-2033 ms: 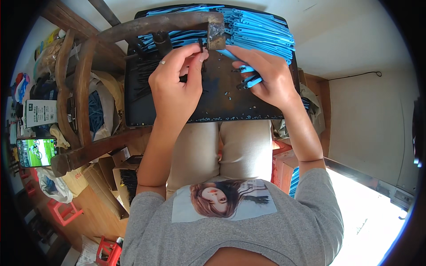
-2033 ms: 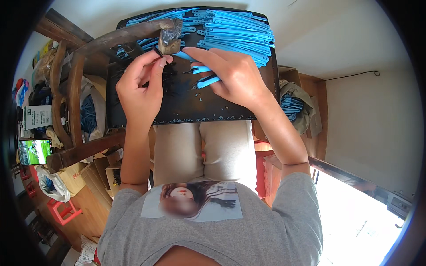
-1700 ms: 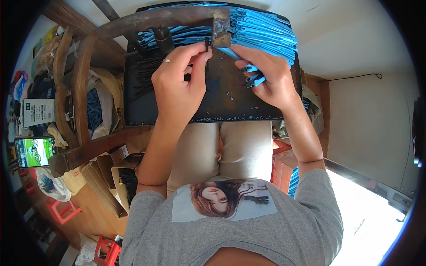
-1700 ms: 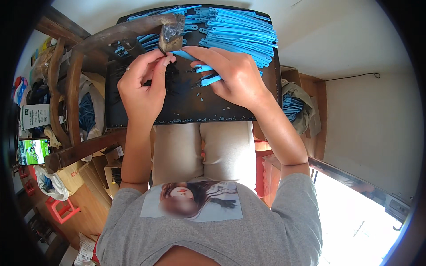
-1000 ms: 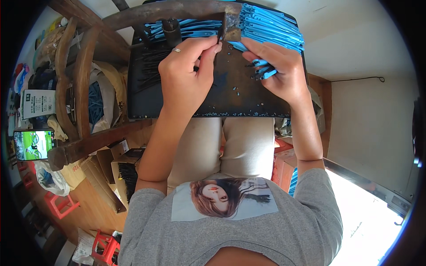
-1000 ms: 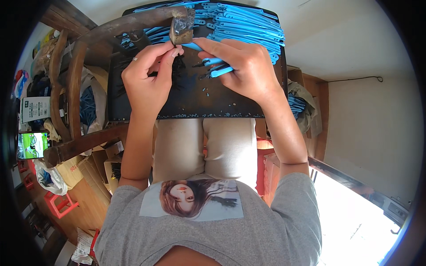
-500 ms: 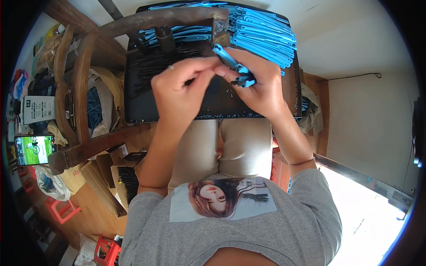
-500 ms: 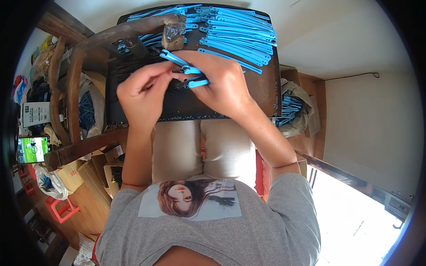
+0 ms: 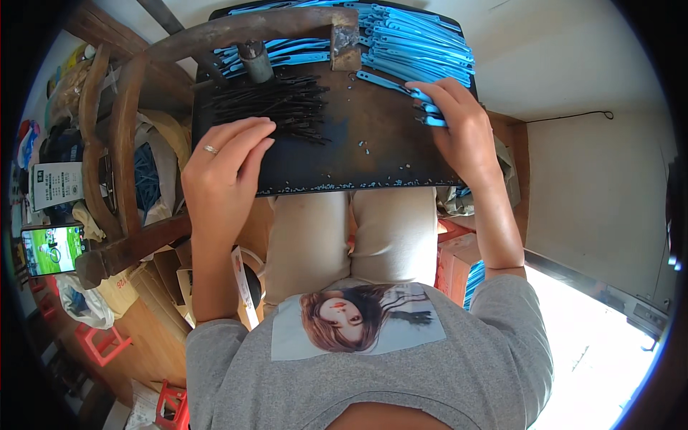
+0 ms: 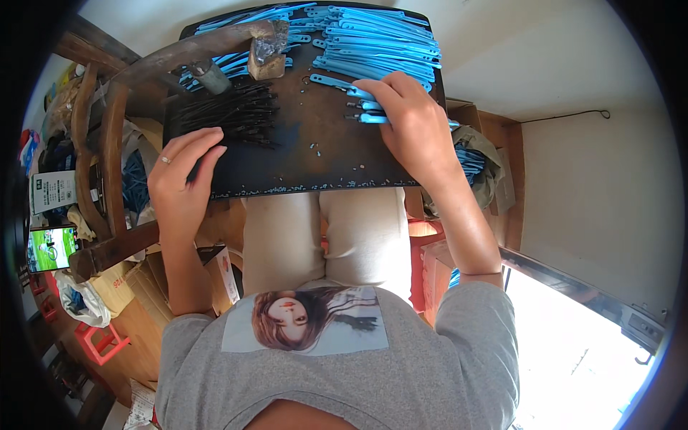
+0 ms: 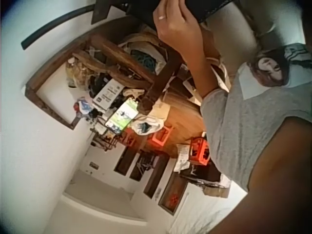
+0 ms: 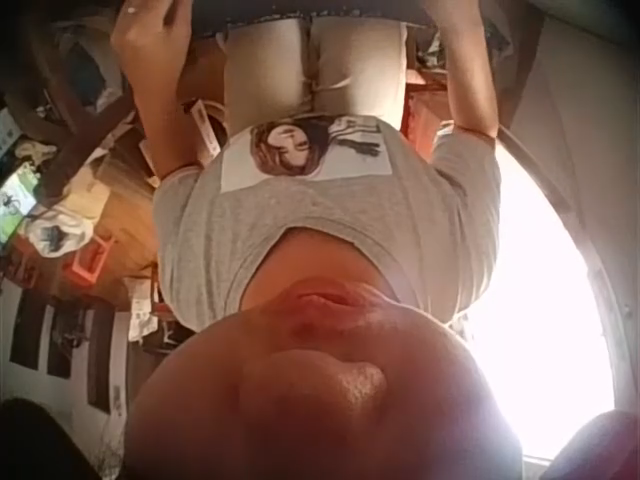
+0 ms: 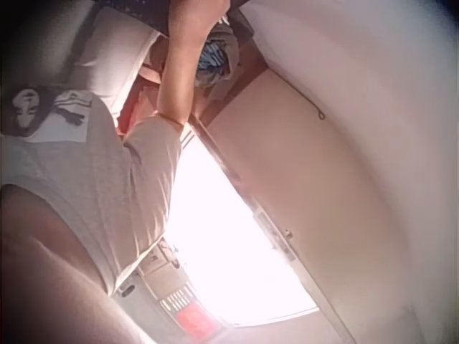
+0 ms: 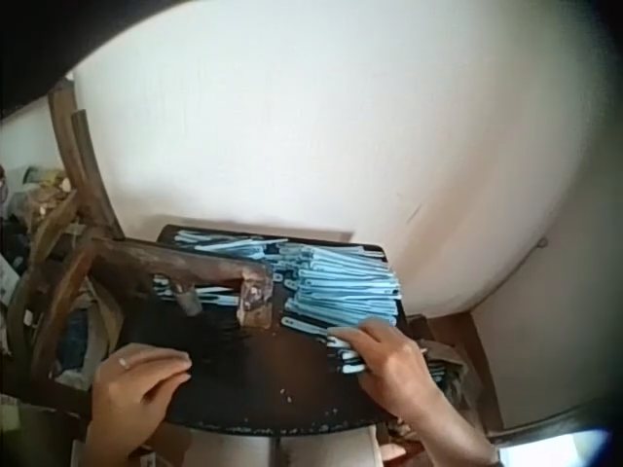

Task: Assembling small black components onto blue plastic tubes at a production workstation.

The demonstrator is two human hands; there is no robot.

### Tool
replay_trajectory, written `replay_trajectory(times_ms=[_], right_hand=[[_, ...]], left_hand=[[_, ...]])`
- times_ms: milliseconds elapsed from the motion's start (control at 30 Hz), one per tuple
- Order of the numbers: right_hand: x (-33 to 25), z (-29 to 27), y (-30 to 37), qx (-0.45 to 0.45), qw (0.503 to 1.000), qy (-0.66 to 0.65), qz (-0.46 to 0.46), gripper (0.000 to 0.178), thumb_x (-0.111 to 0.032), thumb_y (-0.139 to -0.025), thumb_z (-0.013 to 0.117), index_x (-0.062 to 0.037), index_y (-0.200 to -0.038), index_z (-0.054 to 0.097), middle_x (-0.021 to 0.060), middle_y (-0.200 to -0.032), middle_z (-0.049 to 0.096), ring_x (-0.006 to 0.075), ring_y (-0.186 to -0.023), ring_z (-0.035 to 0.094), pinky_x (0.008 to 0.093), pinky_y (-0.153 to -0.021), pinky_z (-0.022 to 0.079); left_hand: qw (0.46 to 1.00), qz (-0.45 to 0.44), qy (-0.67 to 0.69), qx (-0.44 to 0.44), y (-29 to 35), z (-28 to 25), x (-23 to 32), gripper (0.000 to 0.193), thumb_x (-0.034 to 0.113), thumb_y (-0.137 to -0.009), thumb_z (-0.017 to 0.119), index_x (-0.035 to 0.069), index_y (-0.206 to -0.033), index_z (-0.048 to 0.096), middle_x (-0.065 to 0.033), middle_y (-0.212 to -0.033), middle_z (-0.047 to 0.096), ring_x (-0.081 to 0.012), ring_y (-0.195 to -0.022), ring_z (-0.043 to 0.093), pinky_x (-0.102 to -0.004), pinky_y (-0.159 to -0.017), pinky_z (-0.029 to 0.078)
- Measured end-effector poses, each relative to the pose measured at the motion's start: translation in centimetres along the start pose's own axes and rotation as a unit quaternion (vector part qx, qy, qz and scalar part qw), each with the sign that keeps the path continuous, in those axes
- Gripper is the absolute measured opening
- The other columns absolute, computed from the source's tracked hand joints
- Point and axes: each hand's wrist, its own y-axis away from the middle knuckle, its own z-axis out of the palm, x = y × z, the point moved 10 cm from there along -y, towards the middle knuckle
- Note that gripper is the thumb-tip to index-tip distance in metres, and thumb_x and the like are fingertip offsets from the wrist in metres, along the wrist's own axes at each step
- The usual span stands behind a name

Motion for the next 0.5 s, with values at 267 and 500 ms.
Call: replay_trajectory(times_ms=[267,500], right_hand=[[4.1,0.8,2.1,-0.057,0.991,0.065,0.099,0.033,-0.003,-0.079,0.067,-0.0099,-0.112,0.064,0.0108,-0.099,0.060,0.0328,-0.092,0.060,0.0404,-0.076,0.050],[4.1,0.3,2.1,-0.080,0.989,0.085,0.092,0.016,-0.009,-0.081,0.068,-0.0033,-0.095,0.063,0.0142,-0.092,0.062,0.0354,-0.087,0.059,0.0429,-0.073,0.048]], left_hand=[[0.995,0.034,-0.070,-0.054,-0.4,0.6,-0.1,0.021,0.001,-0.073,0.073,0.007,-0.094,0.071,-0.0051,-0.092,0.070,-0.0217,-0.082,0.066,-0.0301,-0.068,0.054],[0.991,0.049,-0.106,-0.070,-0.5,1.0,-0.3,0.017,0.002,-0.074,0.072,0.007,-0.091,0.071,-0.0052,-0.087,0.068,-0.0222,-0.078,0.065,-0.0314,-0.065,0.052]])
